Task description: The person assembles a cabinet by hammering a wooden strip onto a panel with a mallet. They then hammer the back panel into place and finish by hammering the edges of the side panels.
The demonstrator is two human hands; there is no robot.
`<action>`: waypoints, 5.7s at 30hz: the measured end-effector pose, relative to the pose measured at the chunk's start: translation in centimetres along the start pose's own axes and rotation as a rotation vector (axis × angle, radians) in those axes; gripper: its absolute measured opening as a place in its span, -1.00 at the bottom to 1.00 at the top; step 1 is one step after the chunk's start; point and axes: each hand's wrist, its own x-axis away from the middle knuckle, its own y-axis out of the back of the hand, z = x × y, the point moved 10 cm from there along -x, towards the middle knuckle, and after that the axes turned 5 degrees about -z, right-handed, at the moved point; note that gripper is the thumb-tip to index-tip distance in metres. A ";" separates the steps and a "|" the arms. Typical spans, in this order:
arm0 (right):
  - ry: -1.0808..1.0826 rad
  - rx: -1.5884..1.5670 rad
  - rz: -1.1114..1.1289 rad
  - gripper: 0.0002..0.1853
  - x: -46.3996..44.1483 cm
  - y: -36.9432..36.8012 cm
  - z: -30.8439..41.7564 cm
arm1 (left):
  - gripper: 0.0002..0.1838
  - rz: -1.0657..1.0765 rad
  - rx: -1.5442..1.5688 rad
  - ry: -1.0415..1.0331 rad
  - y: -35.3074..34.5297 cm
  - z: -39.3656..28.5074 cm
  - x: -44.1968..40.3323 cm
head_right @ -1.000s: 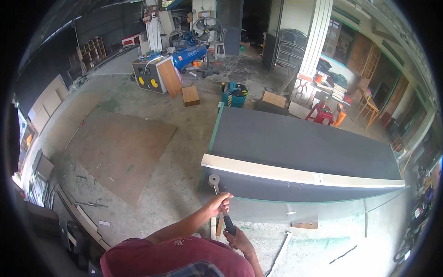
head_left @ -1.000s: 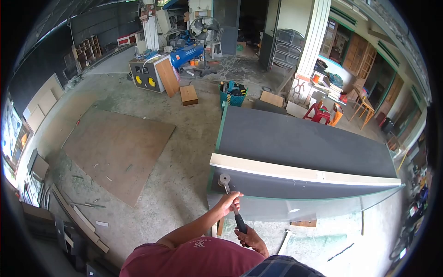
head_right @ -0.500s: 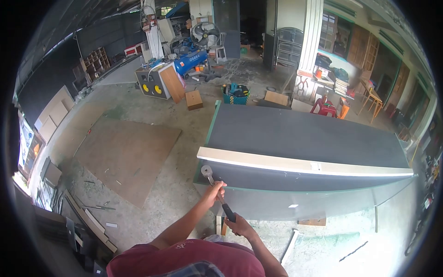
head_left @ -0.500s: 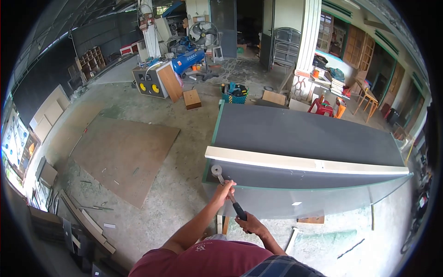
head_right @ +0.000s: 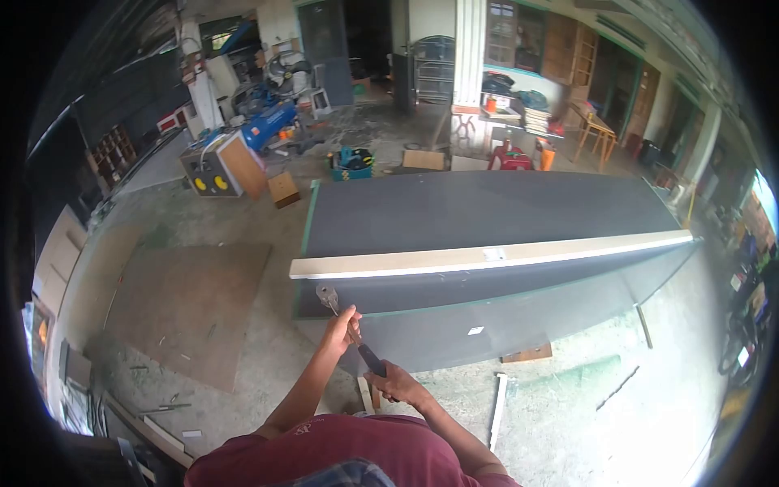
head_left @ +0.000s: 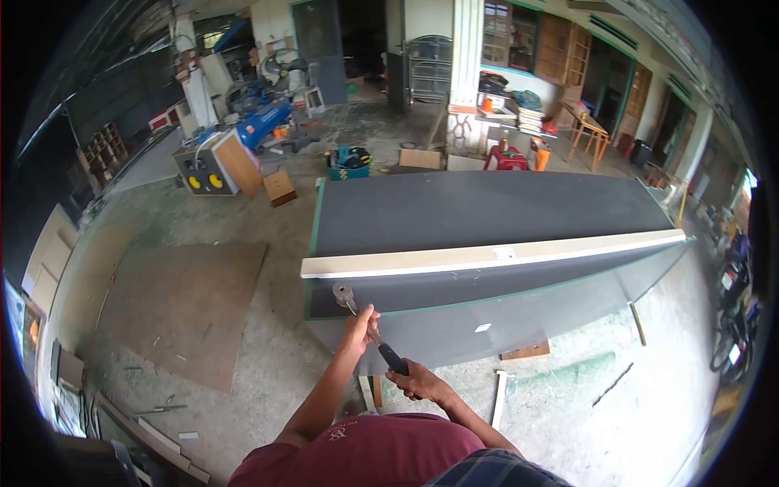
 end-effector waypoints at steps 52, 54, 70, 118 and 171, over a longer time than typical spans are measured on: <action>-0.065 0.140 -0.334 -0.50 4.4 4.1 -5.5 | -0.64 0.162 -0.316 0.041 -7.7 5.5 1.6; -0.066 0.135 -0.329 -0.50 4.3 4.1 -5.7 | -0.64 0.168 -0.317 0.039 -7.7 5.5 1.6; -0.008 -0.249 -0.445 -0.57 8.5 4.8 -4.1 | -0.77 0.367 -0.469 0.089 -15.3 6.4 2.7; -0.064 -0.152 -0.522 -0.63 7.9 6.3 -7.4 | -0.69 0.349 -0.520 0.066 -16.2 9.4 1.9; 0.105 0.646 0.379 -0.68 -6.1 -18.2 -1.7 | -0.67 -0.560 0.015 -0.236 23.0 -3.4 14.8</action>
